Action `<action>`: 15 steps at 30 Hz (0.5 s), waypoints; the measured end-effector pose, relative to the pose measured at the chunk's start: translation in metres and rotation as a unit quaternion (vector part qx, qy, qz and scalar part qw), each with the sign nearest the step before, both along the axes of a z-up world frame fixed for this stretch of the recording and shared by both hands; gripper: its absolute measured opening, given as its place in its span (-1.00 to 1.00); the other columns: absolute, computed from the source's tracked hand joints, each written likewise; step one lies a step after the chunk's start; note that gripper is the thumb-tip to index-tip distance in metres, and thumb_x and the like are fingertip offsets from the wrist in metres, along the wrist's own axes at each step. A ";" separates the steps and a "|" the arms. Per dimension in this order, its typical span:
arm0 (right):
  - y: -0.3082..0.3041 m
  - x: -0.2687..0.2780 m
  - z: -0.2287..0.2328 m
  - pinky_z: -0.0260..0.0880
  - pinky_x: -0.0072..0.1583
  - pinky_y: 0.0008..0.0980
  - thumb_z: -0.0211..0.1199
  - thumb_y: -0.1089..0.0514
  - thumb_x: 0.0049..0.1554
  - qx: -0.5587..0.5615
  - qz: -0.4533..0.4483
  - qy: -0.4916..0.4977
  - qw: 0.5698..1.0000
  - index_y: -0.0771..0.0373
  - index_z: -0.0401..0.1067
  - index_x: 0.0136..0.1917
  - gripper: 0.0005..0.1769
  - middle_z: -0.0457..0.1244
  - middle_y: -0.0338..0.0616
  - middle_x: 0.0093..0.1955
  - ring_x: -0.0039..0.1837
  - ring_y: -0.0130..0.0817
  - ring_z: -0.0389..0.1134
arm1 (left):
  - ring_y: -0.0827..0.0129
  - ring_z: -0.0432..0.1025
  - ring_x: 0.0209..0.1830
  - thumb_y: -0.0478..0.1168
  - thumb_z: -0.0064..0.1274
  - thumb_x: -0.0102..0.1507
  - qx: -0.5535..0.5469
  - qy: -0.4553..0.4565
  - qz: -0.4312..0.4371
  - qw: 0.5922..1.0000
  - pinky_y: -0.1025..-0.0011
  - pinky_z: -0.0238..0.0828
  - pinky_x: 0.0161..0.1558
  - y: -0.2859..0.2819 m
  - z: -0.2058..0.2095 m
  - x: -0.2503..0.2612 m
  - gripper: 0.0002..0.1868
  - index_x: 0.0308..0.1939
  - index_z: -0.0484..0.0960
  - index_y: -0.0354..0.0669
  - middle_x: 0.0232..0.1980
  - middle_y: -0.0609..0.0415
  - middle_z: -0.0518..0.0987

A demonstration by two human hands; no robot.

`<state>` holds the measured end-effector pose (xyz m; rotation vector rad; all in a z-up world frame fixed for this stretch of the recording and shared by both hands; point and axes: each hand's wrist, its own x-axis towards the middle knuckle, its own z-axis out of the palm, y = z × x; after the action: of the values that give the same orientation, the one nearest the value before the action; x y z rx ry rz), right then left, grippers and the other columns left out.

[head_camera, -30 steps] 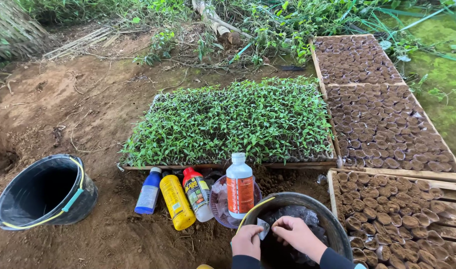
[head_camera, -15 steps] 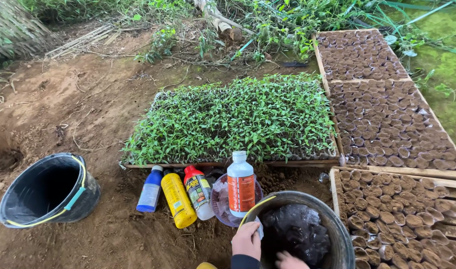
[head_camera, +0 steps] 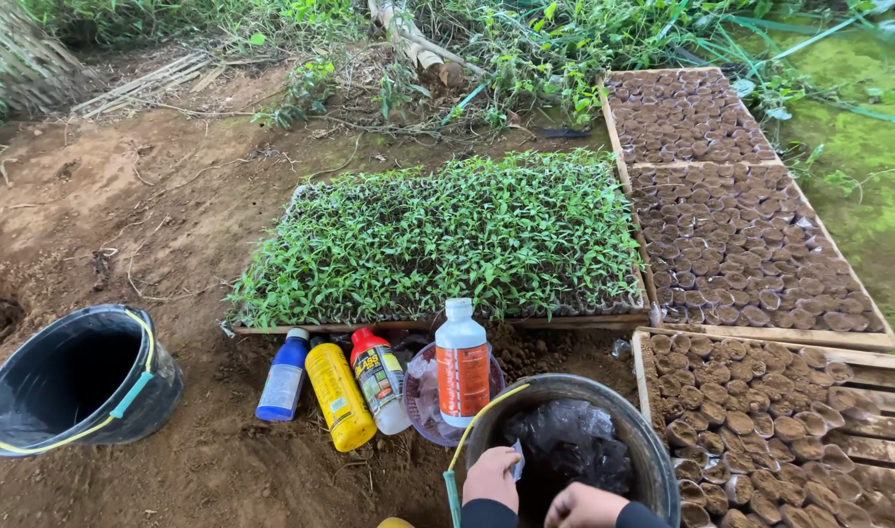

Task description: The person repeatedly picks up small soil pellets from a black bucket, shapes them with their hands, and places them into empty slots in wooden trays. The scene includes a tray of green seedlings and several bottles of liquid nearby.

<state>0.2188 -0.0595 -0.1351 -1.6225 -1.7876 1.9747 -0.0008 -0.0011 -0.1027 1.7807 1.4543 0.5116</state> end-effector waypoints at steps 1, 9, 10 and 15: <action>0.003 -0.007 0.031 0.36 0.05 -0.82 0.27 0.17 0.05 0.001 0.000 0.000 1.000 -0.04 0.67 -0.05 -0.76 0.45 -0.66 -0.17 -0.13 -0.93 0.33 | 0.44 0.55 0.14 -0.34 -0.10 0.24 0.001 0.000 0.000 1.000 0.43 0.39 0.30 0.001 -0.009 -0.001 -0.63 -0.10 0.80 0.09 0.14 0.30 0.67; 0.035 -0.032 0.170 0.55 0.08 -0.29 0.12 0.57 0.10 -0.168 -0.420 0.281 0.846 0.57 0.54 -0.05 -0.79 0.42 0.19 -0.11 -0.08 -0.11 0.46 | 0.15 0.49 0.08 -0.31 -0.10 0.15 0.038 0.058 -0.025 0.997 0.28 0.37 0.22 -0.004 -0.032 0.002 -0.52 0.04 0.76 0.24 0.25 0.38 0.61; 0.035 -0.036 0.172 0.55 0.08 -0.29 0.12 0.57 0.10 -0.167 -0.419 0.281 0.847 0.57 0.54 -0.05 -0.79 0.42 0.19 -0.11 -0.08 -0.11 0.46 | 0.15 0.49 0.08 -0.31 -0.10 0.15 0.039 0.058 -0.024 0.997 0.28 0.37 0.22 -0.006 -0.015 0.002 -0.52 0.04 0.76 0.24 0.25 0.38 0.61; 0.035 -0.051 0.155 0.53 0.09 -0.25 0.09 0.62 0.06 -0.141 -0.462 0.280 0.830 0.62 0.58 0.06 -0.66 0.45 0.24 -0.08 -0.08 -0.04 0.48 | 0.20 0.57 0.12 -0.39 -0.05 -0.04 0.072 -0.030 -0.023 0.997 0.37 0.45 0.22 -0.009 0.012 0.001 -0.44 -0.02 0.76 0.10 0.10 0.19 0.72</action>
<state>0.1680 -0.0249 0.0195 -1.3237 -0.3635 1.8973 -0.0001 -0.0100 -0.0911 1.8896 1.3623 0.6546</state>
